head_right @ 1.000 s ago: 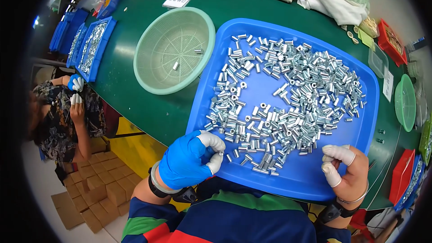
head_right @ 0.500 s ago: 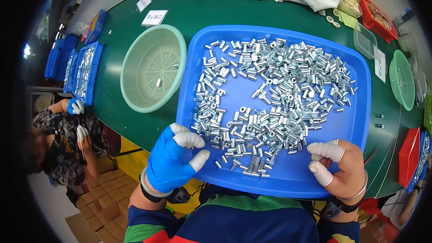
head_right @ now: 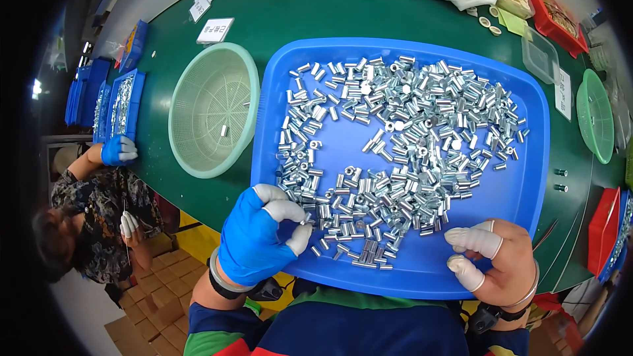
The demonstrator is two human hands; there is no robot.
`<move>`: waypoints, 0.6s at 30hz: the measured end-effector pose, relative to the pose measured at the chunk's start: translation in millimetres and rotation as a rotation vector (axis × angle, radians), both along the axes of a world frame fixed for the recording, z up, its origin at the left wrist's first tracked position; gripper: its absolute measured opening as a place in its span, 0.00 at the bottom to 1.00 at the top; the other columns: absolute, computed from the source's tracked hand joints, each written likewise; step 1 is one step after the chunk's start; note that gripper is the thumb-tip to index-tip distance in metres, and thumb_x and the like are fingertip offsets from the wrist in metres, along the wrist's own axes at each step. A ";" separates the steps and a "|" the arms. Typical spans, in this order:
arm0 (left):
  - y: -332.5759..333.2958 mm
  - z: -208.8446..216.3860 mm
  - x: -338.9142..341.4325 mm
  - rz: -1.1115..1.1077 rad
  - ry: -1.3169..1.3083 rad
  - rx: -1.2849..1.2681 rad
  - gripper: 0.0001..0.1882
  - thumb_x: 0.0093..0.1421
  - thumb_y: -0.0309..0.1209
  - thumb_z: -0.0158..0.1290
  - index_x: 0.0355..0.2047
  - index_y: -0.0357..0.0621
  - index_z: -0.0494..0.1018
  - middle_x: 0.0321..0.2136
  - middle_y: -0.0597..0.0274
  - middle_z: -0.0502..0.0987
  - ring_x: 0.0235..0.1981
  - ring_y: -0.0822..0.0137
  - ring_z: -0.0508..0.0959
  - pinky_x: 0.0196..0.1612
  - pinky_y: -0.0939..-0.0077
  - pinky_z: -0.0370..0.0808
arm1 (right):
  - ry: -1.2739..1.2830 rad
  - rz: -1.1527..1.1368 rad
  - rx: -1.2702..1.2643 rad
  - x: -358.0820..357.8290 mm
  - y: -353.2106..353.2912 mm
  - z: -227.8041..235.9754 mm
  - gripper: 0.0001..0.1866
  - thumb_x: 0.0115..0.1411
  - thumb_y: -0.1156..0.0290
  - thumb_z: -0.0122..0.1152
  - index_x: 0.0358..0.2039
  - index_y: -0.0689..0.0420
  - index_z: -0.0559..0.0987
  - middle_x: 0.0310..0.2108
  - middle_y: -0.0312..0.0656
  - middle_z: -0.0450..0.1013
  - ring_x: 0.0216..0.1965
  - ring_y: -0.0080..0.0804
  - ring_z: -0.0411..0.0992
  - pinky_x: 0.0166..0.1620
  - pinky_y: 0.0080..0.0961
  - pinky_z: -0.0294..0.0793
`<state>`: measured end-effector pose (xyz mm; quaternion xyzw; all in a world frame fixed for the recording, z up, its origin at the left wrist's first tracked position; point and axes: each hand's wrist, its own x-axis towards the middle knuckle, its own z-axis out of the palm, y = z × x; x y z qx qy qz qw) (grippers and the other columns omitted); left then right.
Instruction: The person picks up metal components from a blue tray, inspects them, and places them into a green bowl. They then continue picking up and inspecting more components from the tray, holding them together in their hands.
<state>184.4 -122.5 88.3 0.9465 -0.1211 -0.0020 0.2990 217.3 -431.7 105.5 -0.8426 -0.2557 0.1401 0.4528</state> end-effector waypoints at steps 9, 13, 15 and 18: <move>6.3 -4.1 -17.9 0.067 0.158 -0.349 0.11 0.44 0.20 0.57 0.29 0.41 0.69 0.26 0.56 0.74 0.27 0.60 0.75 0.32 0.73 0.73 | 0.006 -0.122 0.023 -8.7 4.0 -3.9 0.13 0.44 0.74 0.62 0.34 0.61 0.77 0.21 0.41 0.71 0.19 0.27 0.68 0.24 0.20 0.67; 7.8 -4.0 -21.7 0.038 0.178 -0.346 0.12 0.44 0.19 0.56 0.30 0.40 0.68 0.26 0.56 0.74 0.28 0.62 0.76 0.33 0.74 0.73 | -0.003 -0.105 0.021 -7.5 4.1 -4.0 0.13 0.46 0.74 0.62 0.34 0.62 0.76 0.21 0.41 0.71 0.20 0.27 0.68 0.24 0.19 0.66; 7.2 -2.6 -21.0 0.016 0.182 -0.346 0.12 0.44 0.19 0.56 0.30 0.40 0.68 0.26 0.56 0.74 0.29 0.62 0.76 0.34 0.75 0.73 | -0.011 -0.062 0.003 -5.7 2.2 -3.1 0.13 0.48 0.72 0.61 0.35 0.62 0.74 0.21 0.42 0.70 0.21 0.26 0.68 0.24 0.18 0.66; 11.0 1.2 -21.5 0.105 0.569 -0.843 0.13 0.44 0.20 0.57 0.31 0.40 0.69 0.26 0.57 0.74 0.28 0.64 0.74 0.34 0.76 0.72 | -0.012 -0.056 -0.008 -4.2 1.4 -2.8 0.13 0.48 0.72 0.61 0.35 0.62 0.74 0.21 0.42 0.70 0.21 0.26 0.68 0.24 0.18 0.66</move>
